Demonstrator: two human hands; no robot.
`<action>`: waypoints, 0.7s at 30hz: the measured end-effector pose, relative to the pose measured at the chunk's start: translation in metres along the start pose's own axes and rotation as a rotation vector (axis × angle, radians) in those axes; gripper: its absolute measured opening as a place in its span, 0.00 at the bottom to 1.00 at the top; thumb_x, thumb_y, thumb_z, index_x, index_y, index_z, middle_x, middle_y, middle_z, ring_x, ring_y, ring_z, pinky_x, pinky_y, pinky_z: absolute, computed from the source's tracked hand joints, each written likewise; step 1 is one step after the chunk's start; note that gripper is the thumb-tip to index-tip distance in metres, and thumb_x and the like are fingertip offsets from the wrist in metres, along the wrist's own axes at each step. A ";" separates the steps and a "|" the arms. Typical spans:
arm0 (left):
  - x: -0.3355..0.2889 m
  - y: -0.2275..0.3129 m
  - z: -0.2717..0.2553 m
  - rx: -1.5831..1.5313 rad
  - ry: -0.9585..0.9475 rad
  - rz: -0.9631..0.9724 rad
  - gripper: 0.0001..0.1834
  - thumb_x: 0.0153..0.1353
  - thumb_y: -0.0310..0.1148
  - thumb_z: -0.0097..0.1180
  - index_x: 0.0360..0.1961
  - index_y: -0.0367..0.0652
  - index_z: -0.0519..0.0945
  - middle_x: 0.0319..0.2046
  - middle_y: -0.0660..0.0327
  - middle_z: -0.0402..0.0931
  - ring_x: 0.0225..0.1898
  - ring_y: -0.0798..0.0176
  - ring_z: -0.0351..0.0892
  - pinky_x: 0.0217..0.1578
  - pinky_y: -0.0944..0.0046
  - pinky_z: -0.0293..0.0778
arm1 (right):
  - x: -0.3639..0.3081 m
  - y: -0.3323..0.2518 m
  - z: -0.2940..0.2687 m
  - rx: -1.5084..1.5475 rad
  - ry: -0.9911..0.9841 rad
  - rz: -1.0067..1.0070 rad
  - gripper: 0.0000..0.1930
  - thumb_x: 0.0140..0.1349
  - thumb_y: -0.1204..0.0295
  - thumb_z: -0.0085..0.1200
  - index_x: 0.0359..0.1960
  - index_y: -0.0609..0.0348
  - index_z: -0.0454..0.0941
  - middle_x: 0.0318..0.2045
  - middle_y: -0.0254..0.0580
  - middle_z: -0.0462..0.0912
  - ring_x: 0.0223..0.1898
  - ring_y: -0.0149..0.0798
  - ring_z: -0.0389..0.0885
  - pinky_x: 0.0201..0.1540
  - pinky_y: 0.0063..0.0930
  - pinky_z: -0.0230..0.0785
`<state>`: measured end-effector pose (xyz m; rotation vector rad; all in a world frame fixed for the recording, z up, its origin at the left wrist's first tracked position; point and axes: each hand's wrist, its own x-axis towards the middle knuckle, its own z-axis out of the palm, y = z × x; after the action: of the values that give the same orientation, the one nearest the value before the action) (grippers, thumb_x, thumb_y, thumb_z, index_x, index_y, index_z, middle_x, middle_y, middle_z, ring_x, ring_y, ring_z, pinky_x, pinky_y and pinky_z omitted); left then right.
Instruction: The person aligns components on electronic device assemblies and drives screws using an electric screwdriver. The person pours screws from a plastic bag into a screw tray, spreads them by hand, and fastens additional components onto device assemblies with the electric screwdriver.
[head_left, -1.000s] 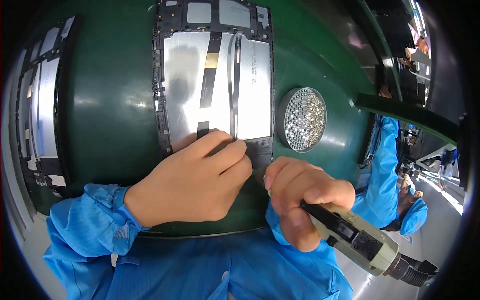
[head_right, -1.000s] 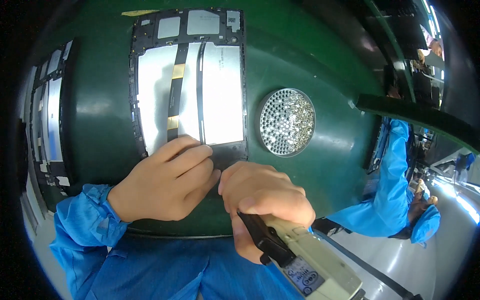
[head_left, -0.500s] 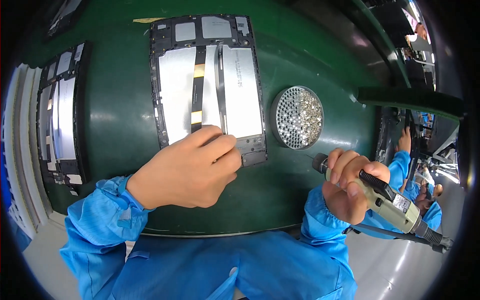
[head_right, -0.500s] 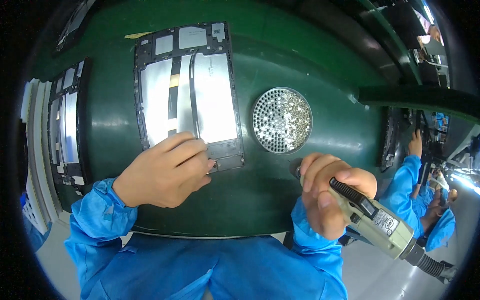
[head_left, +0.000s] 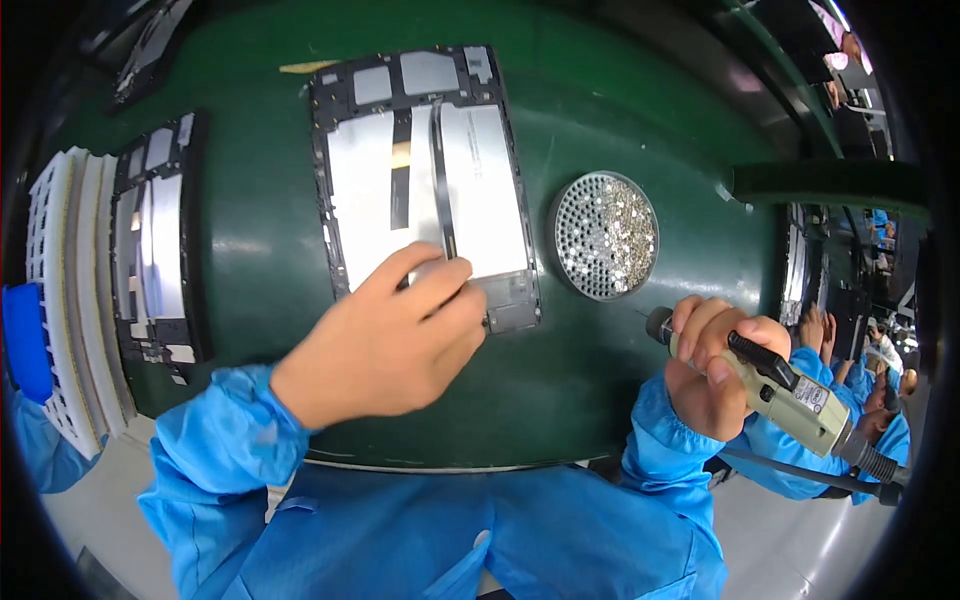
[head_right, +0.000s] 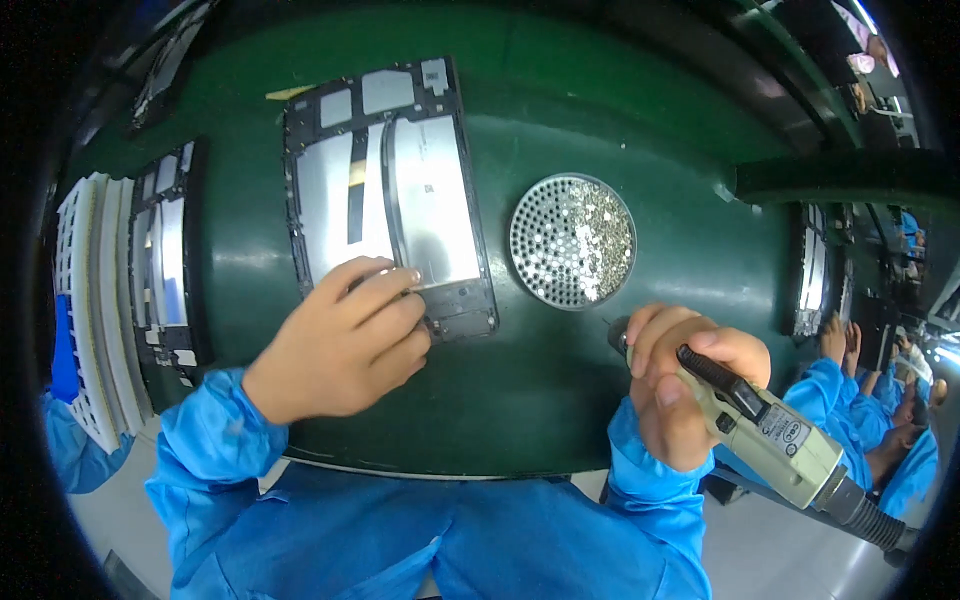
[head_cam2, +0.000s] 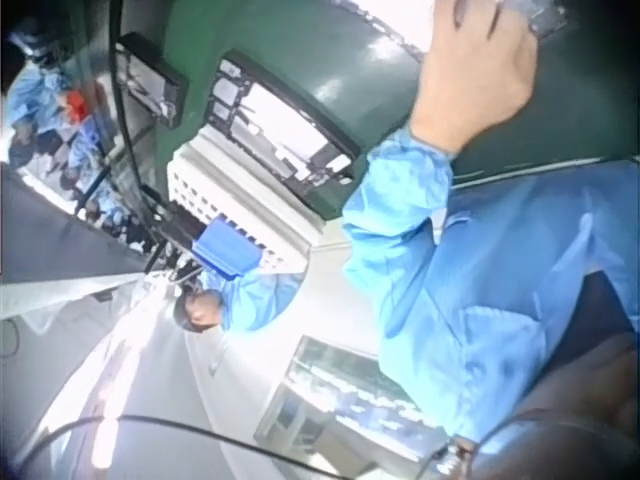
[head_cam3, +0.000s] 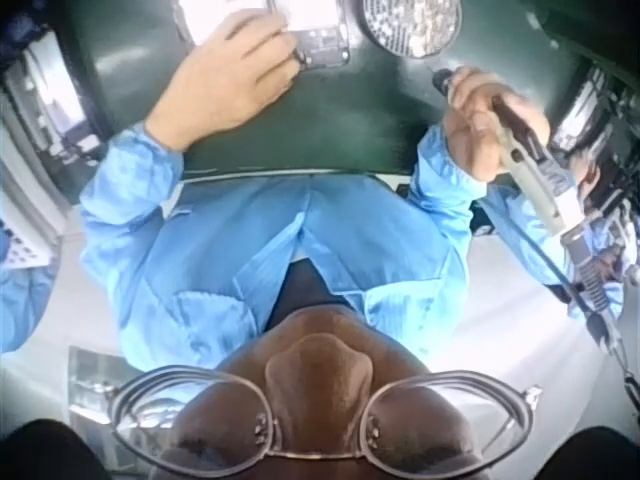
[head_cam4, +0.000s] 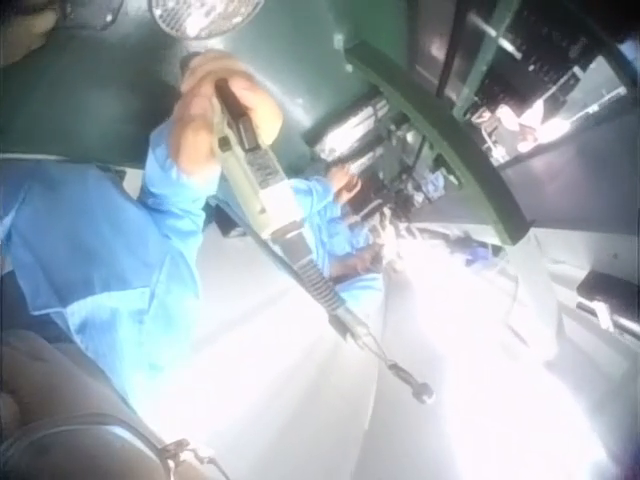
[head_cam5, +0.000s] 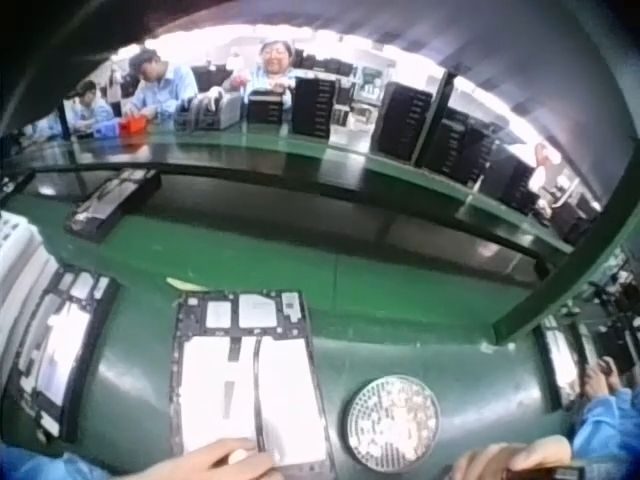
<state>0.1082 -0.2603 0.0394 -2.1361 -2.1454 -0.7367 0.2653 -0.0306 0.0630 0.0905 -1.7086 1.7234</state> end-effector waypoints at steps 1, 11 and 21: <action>-0.001 0.009 -0.003 0.094 0.021 -0.062 0.08 0.47 0.29 0.56 0.28 0.37 0.79 0.35 0.55 0.71 0.44 0.51 0.72 0.48 0.51 0.70 | -0.003 -0.002 -0.003 -0.013 0.027 -0.003 0.20 0.51 0.78 0.50 0.49 0.60 0.66 0.20 0.40 0.70 0.23 0.37 0.69 0.32 0.38 0.63; 0.011 -0.087 -0.005 0.607 0.046 -0.384 0.16 0.53 0.26 0.51 0.45 0.40 0.74 0.38 0.49 0.74 0.46 0.45 0.75 0.47 0.52 0.73 | -0.008 0.002 -0.025 -0.042 0.166 -0.030 0.20 0.50 0.76 0.50 0.48 0.60 0.67 0.20 0.40 0.70 0.22 0.36 0.68 0.30 0.33 0.62; -0.021 -0.137 -0.081 0.537 -0.039 -0.794 0.16 0.58 0.33 0.54 0.46 0.38 0.74 0.46 0.49 0.74 0.50 0.44 0.74 0.50 0.52 0.71 | -0.007 0.003 -0.022 -0.043 0.201 -0.048 0.19 0.51 0.76 0.52 0.47 0.61 0.67 0.20 0.39 0.69 0.22 0.35 0.68 0.29 0.32 0.61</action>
<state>-0.0458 -0.3002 0.0614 -1.0321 -2.7848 -0.0706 0.2779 -0.0132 0.0542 -0.0593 -1.5827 1.6026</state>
